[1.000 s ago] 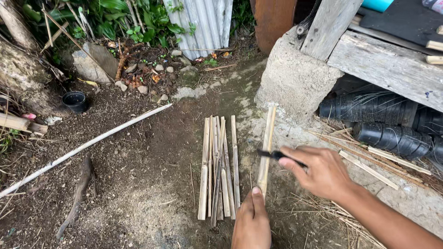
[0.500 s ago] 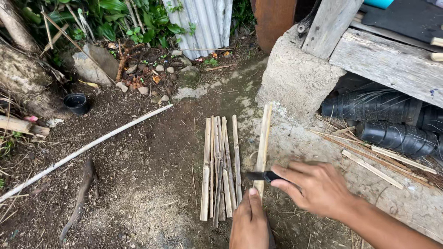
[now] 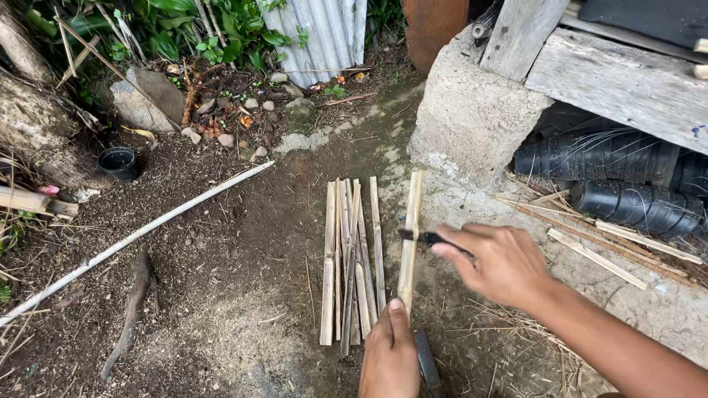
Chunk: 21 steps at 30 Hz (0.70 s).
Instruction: The person uses a utility knife to shave and smooth a long thin piece of wood. They hold the wood with one hand and carefully scrape along its length with the knife, occasionally rotating the wood to work different sides.
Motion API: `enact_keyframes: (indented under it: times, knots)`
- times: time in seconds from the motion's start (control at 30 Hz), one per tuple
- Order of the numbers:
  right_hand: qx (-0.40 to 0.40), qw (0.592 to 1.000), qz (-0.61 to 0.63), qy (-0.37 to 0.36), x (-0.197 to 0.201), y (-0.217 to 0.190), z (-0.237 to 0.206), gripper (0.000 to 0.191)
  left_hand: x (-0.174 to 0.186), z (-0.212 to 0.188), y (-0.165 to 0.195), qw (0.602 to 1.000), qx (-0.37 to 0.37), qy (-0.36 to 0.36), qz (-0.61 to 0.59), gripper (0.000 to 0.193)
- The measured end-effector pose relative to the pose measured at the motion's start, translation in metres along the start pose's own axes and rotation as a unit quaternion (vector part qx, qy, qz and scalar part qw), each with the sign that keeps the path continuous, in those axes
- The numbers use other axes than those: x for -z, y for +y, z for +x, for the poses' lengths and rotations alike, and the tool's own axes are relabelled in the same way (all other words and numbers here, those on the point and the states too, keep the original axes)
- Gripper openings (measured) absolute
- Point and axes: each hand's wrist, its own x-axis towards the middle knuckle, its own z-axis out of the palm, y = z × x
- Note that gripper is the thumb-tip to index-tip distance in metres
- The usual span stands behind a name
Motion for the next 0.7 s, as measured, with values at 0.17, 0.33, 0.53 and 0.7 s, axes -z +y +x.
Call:
enact_keyframes:
  times: [0.17,0.33,0.53,0.7]
  knots:
    - [-0.018,1.0,-0.022,-0.003,0.003,0.008,0.009,0.045,-0.005,0.001,0.001,0.999,-0.043,0.017,-0.017,0.071]
    - [0.013,0.999,-0.028,-0.022,0.003,0.01,0.008,0.043,-0.004,-0.004,0.004,1.0,0.009,-0.016,-0.003,0.071]
    - [-0.132,0.989,-0.014,-0.072,-0.001,0.022,0.011,0.047,-0.011,-0.002,0.002,1.0,-0.017,-0.009,0.017,0.073]
    - [-0.117,0.99,-0.041,-0.066,-0.003,0.03,0.009,0.046,-0.014,0.002,-0.006,0.998,0.003,-0.061,0.035,0.07]
